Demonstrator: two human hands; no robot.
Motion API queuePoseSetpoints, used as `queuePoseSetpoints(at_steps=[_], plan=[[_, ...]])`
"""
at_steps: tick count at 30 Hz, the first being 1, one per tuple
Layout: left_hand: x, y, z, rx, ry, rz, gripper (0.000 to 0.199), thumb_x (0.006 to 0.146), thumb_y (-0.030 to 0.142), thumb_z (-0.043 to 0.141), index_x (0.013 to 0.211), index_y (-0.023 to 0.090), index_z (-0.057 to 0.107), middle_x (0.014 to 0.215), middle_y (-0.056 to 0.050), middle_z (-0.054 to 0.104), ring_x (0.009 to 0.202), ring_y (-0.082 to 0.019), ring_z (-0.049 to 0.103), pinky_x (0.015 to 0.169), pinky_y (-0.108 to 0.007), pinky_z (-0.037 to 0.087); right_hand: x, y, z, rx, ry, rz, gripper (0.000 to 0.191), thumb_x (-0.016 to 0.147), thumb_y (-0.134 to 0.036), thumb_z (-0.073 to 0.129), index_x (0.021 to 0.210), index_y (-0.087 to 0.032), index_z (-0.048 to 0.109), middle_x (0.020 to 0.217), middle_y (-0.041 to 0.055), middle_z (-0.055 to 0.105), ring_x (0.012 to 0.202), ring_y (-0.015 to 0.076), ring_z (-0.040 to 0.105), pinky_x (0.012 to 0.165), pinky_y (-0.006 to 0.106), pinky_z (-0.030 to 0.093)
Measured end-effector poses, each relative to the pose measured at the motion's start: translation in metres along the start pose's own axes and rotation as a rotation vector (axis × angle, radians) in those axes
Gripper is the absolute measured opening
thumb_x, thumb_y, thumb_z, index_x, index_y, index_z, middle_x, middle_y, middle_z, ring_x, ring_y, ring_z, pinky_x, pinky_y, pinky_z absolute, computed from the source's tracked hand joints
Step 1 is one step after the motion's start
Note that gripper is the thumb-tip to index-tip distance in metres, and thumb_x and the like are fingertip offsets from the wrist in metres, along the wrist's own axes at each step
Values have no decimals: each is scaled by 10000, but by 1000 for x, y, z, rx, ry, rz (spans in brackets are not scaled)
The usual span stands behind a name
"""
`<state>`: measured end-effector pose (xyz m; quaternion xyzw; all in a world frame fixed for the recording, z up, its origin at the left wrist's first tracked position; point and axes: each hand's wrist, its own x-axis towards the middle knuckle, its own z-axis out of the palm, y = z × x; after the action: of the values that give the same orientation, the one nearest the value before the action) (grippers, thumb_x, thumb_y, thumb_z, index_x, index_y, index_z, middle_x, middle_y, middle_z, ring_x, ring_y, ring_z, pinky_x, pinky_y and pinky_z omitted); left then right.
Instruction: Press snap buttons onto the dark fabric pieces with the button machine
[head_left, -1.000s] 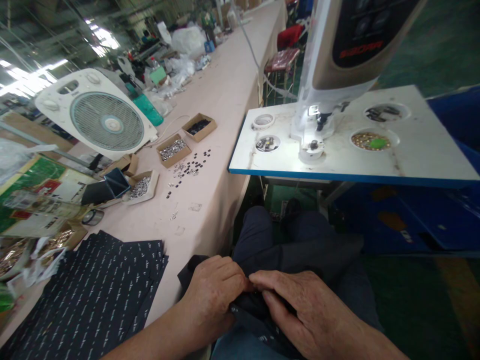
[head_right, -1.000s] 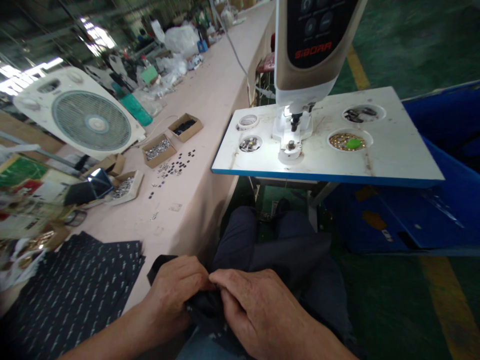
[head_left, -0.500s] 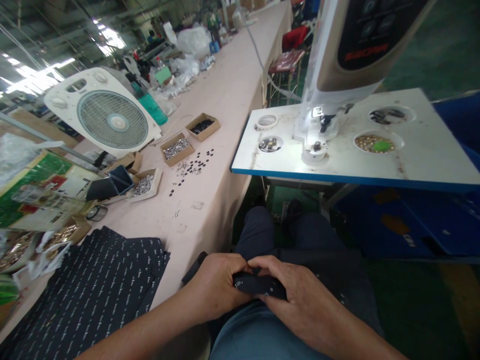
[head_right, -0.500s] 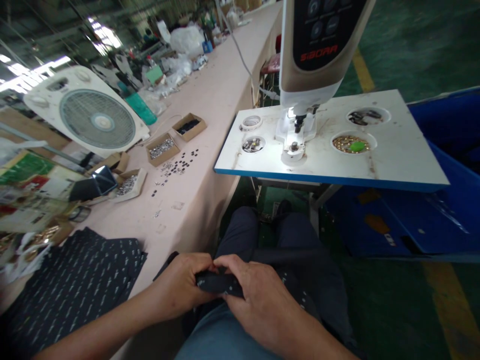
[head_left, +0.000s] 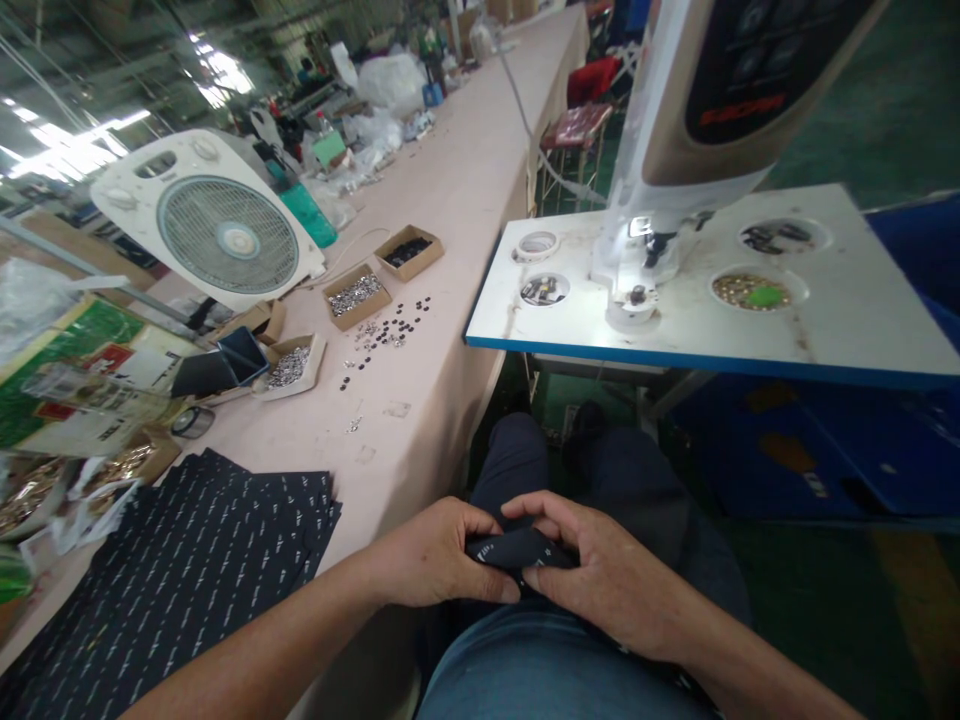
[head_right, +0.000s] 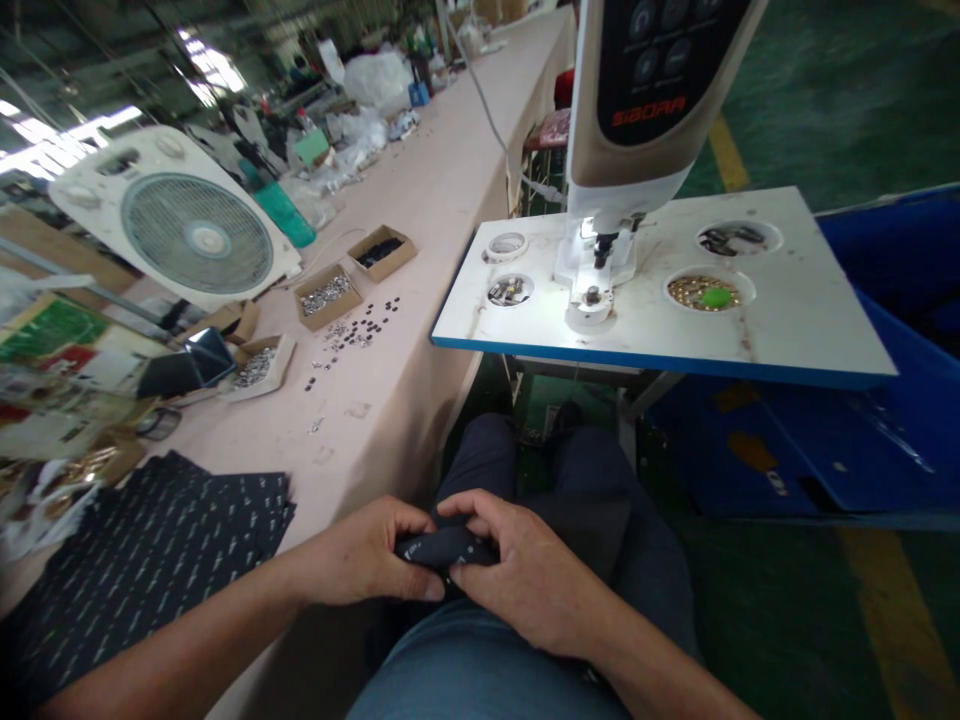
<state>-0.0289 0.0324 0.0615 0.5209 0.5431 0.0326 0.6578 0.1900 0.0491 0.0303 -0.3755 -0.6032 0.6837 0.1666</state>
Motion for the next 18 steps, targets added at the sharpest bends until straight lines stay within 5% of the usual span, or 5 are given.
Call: queuePoseSetpoints(at_steps=[13, 18], plan=[[15, -7, 14, -232, 49, 14, 300, 713, 384, 786, 754, 135, 622, 607, 67, 459, 531, -56, 345, 497, -212, 246, 5, 0, -21, -28, 12, 15, 336, 737, -188, 689, 1072, -204, 674, 917, 2, 744, 845, 184, 655, 762, 267, 471], [27, -5, 24, -434, -44, 86, 406, 593, 424, 887, 708, 129, 633, 616, 68, 472, 554, -44, 351, 522, -203, 245, 6, 9, -45, 81, -133, 54, 359, 745, -471, 751, 949, -179, 710, 803, 15, 688, 730, 171, 597, 650, 249, 445]])
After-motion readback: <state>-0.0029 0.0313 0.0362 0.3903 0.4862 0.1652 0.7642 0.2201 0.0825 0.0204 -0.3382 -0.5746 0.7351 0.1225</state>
